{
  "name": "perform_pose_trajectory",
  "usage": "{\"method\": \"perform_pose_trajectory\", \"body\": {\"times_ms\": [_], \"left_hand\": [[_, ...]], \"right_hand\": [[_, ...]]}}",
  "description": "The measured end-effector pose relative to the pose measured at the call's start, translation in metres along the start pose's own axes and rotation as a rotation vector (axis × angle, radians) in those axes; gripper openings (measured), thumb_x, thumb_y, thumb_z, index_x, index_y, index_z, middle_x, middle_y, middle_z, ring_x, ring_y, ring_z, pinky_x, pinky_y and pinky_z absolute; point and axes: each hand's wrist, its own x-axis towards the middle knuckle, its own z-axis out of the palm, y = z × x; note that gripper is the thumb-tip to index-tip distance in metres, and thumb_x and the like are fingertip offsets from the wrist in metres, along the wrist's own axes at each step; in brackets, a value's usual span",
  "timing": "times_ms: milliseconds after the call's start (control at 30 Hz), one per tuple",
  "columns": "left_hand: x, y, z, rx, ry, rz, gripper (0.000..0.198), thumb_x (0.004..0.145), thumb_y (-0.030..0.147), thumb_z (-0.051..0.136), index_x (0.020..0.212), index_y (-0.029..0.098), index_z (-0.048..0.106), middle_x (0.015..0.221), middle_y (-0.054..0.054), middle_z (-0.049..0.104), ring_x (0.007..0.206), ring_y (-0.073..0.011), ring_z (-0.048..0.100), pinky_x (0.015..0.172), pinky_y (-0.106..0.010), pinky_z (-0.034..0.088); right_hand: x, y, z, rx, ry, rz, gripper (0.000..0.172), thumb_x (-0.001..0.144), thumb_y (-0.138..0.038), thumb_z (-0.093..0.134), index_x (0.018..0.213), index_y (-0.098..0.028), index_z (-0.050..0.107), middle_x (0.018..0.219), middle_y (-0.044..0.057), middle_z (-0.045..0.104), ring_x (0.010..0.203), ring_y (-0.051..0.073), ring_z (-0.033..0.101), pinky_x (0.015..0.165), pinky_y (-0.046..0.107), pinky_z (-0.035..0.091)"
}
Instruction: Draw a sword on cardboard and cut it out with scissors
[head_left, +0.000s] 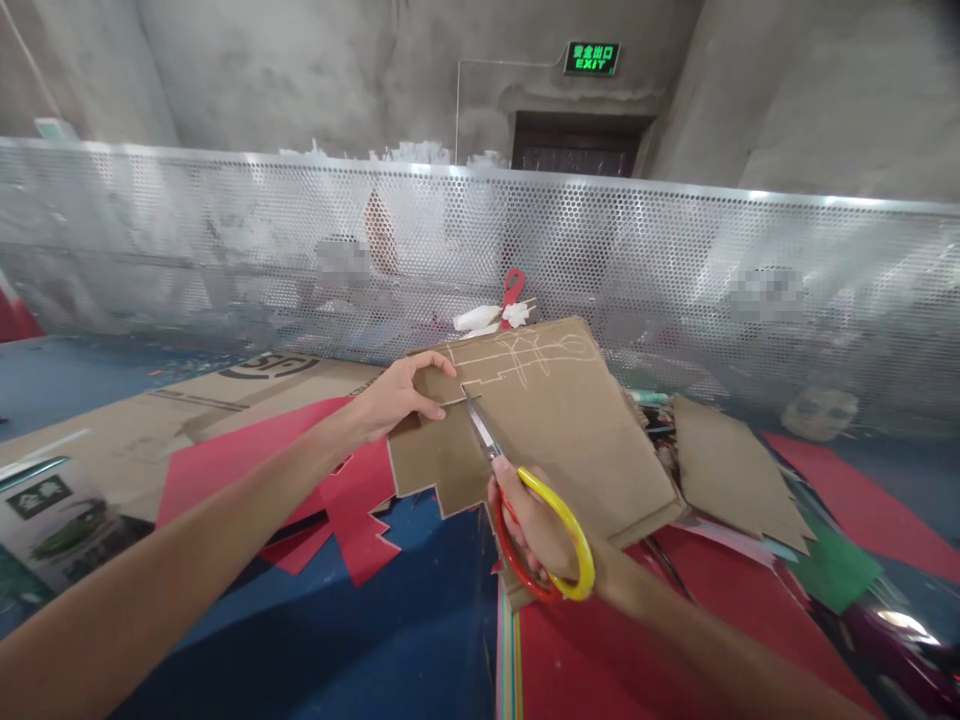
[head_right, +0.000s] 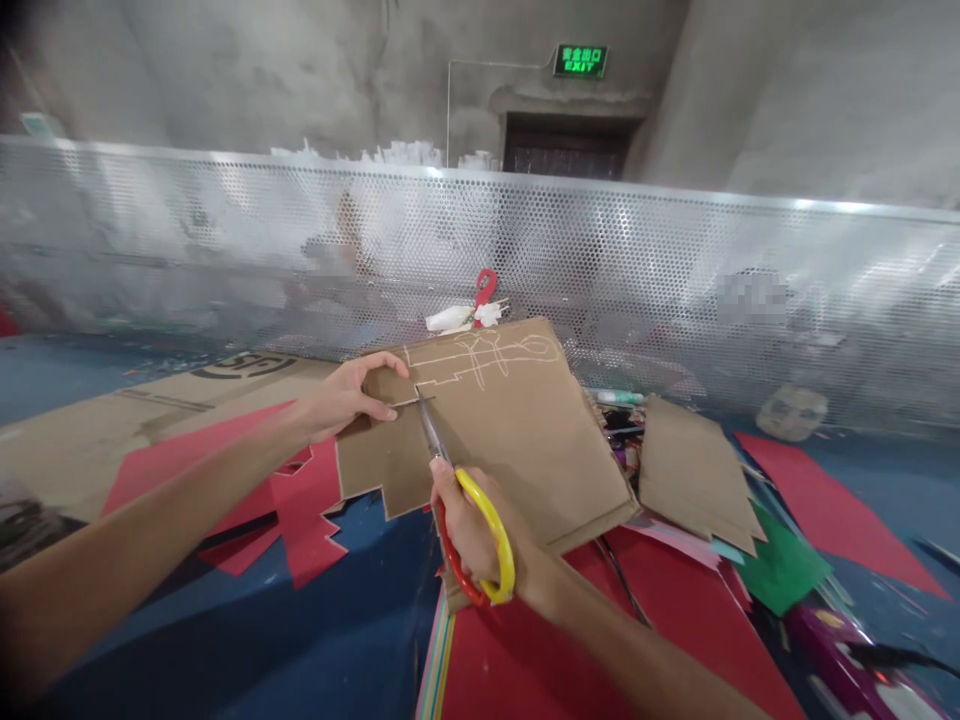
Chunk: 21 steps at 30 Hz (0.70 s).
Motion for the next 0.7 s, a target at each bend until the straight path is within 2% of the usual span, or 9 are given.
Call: {"method": "perform_pose_trajectory", "body": {"times_ms": [100, 167, 233, 300, 400, 500, 567, 633, 700], "left_hand": [[0.003, -0.008, -0.007, -0.006, -0.022, -0.03, 0.057, 0.055, 0.008, 0.084, 0.103, 0.025, 0.059, 0.079, 0.004, 0.067, 0.062, -0.0118, 0.062, 0.055, -0.022, 0.05], [0.004, -0.011, -0.011, 0.027, -0.092, -0.065, 0.059, 0.058, 0.012, 0.087, 0.108, 0.025, 0.06, 0.085, 0.003, 0.068, 0.065, -0.012, 0.064, 0.057, -0.023, 0.051], [0.003, -0.012, -0.014, 0.043, -0.153, -0.082, 0.055, 0.066, 0.021, 0.087, 0.115, 0.025, 0.06, 0.094, 0.001, 0.069, 0.073, -0.0124, 0.066, 0.063, -0.023, 0.053], [0.001, -0.008, -0.013, 0.003, -0.157, -0.054, 0.056, 0.076, 0.029, 0.082, 0.126, 0.027, 0.057, 0.107, -0.002, 0.07, 0.087, -0.0146, 0.069, 0.074, -0.026, 0.056], [-0.002, 0.002, -0.009, -0.057, -0.098, 0.028, 0.076, 0.081, 0.033, 0.079, 0.147, 0.035, 0.042, 0.125, -0.005, 0.068, 0.106, -0.0199, 0.069, 0.088, -0.033, 0.057], [-0.002, 0.012, -0.011, -0.056, 0.098, 0.111, 0.093, 0.077, 0.03, 0.083, 0.154, 0.043, 0.032, 0.124, -0.004, 0.068, 0.104, -0.0204, 0.069, 0.086, -0.034, 0.057], [-0.003, 0.019, -0.017, -0.038, 0.178, 0.094, 0.086, 0.076, 0.03, 0.083, 0.151, 0.039, 0.041, 0.114, -0.003, 0.07, 0.098, -0.0196, 0.069, 0.081, -0.033, 0.057], [-0.004, 0.025, -0.025, 0.022, 0.089, -0.002, 0.065, 0.078, 0.035, 0.082, 0.138, 0.03, 0.058, 0.107, -0.005, 0.073, 0.095, -0.0206, 0.07, 0.082, -0.033, 0.056], [-0.006, 0.03, -0.033, 0.088, -0.031, -0.067, 0.048, 0.079, 0.039, 0.08, 0.124, 0.025, 0.069, 0.106, -0.007, 0.076, 0.097, -0.0229, 0.071, 0.085, -0.035, 0.056]], "right_hand": [[0.006, 0.0, -0.008, 0.003, -0.078, 0.051, 0.069, 0.088, -0.087, 0.035, 0.082, -0.022, 0.054, 0.041, -0.009, 0.036, 0.026, 0.009, 0.033, 0.024, 0.016, 0.025], [0.009, 0.001, -0.016, 0.022, -0.142, 0.097, 0.066, 0.09, -0.086, 0.034, 0.086, -0.022, 0.054, 0.043, -0.01, 0.038, 0.027, 0.008, 0.034, 0.025, 0.015, 0.026], [0.01, -0.001, -0.024, 0.02, -0.19, 0.146, 0.064, 0.092, -0.084, 0.033, 0.089, -0.023, 0.053, 0.045, -0.01, 0.04, 0.029, 0.007, 0.035, 0.027, 0.015, 0.029], [0.008, -0.008, -0.031, -0.004, -0.199, 0.183, 0.063, 0.092, -0.083, 0.034, 0.089, -0.023, 0.052, 0.047, -0.01, 0.04, 0.03, 0.006, 0.034, 0.029, 0.014, 0.029], [0.002, -0.023, -0.041, -0.07, -0.149, 0.25, 0.062, 0.09, -0.084, 0.037, 0.088, -0.024, 0.051, 0.046, -0.01, 0.037, 0.03, 0.006, 0.028, 0.029, 0.014, 0.024], [-0.005, -0.034, -0.053, -0.148, -0.153, 0.268, 0.063, 0.088, -0.087, 0.037, 0.088, -0.025, 0.049, 0.041, -0.011, 0.033, 0.029, 0.007, 0.024, 0.029, 0.015, 0.021], [-0.011, -0.038, -0.061, -0.213, -0.225, 0.166, 0.063, 0.089, -0.086, 0.035, 0.088, -0.025, 0.049, 0.039, -0.011, 0.033, 0.029, 0.008, 0.026, 0.03, 0.017, 0.022], [-0.017, -0.043, -0.067, -0.321, -0.277, 0.065, 0.062, 0.093, -0.082, 0.032, 0.088, -0.024, 0.05, 0.04, -0.01, 0.034, 0.03, 0.009, 0.03, 0.032, 0.019, 0.025], [-0.022, -0.049, -0.069, -0.454, -0.284, 0.0, 0.06, 0.098, -0.076, 0.031, 0.088, -0.022, 0.053, 0.043, -0.008, 0.039, 0.033, 0.009, 0.034, 0.036, 0.02, 0.028]]}}
